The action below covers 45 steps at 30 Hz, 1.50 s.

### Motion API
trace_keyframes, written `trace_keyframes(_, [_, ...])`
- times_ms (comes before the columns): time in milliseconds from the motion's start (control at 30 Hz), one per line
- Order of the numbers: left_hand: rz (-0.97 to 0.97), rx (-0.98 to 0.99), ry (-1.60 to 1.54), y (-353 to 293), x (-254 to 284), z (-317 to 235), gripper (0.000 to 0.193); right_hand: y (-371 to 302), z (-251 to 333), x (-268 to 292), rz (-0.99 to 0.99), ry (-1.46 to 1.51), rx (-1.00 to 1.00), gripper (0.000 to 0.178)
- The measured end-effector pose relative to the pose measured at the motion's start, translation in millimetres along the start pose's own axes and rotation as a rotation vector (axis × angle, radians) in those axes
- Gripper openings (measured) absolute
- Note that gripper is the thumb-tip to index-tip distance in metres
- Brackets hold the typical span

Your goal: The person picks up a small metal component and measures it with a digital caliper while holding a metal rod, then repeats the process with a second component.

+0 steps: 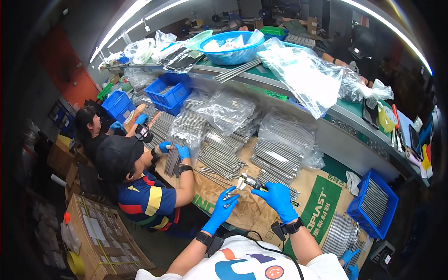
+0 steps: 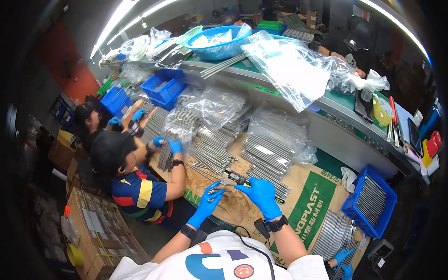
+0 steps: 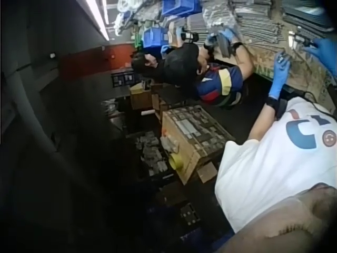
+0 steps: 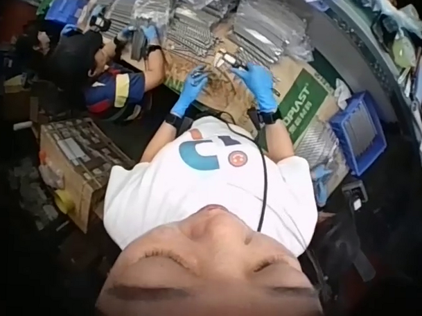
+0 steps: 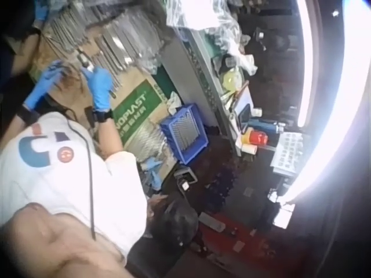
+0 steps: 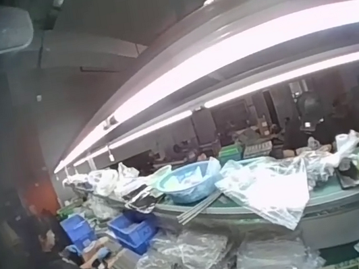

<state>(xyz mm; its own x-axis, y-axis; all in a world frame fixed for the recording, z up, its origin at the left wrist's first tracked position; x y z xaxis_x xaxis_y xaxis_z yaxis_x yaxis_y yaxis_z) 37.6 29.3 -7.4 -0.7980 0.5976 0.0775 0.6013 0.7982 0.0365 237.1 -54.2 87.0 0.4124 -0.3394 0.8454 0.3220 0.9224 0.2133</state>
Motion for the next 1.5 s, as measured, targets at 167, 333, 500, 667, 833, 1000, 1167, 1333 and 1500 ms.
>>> trace_keyframes(167, [0.016, -0.047, 0.186, 4, 6, 33, 0.034, 4, 21, -21, 0.003, 0.067, 0.053, 0.051])
trace_keyframes(333, [0.021, -0.151, 0.297, 11, 6, 22, 0.045, -7, 15, -8, -0.011, 0.194, -0.063, 0.05])
trace_keyframes(500, [0.01, -0.149, 0.288, 12, -8, 3, 0.049, -31, 10, -23, 0.103, 0.175, -0.045, 0.05])
trace_keyframes(667, [0.02, -0.064, 0.151, 11, -11, -2, 0.052, -37, 16, -23, 0.171, 0.158, -0.062, 0.055])
trace_keyframes(833, [0.033, -0.094, 0.261, 8, -10, 5, 0.055, -38, 13, -26, 0.226, 0.107, -0.056, 0.056])
trace_keyframes(1000, [0.033, -0.062, 0.2, 5, -11, -1, 0.06, -40, 15, -21, 0.187, 0.105, -0.055, 0.057])
trace_keyframes(1167, [0.101, -0.081, 0.31, 4, -11, -23, 0.061, -43, 12, -11, 0.131, 0.085, -0.02, 0.056])
trace_keyframes(1333, [0.12, -0.236, 0.585, -10, 2, -35, 0.057, -39, 3, 5, 0.118, 0.102, -0.076, 0.056])
trace_keyframes(1500, [0.106, -0.173, 0.383, -8, 4, -29, 0.043, -25, -6, 8, -0.005, 0.039, -0.035, 0.056])
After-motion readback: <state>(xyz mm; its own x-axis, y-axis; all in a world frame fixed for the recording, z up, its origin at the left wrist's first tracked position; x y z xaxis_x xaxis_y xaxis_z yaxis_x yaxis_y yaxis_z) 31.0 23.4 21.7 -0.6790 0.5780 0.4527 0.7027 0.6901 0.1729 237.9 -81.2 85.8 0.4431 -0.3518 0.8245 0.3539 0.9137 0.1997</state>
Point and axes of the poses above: each hand's wrist, its own y-axis towards the middle knuckle, its own x-axis out of the back of the hand, z = x × y, the point moved 4 cm from there along y, towards the middle knuckle, and after that the axes turned 4 degrees about x, right-handed, at the moved point
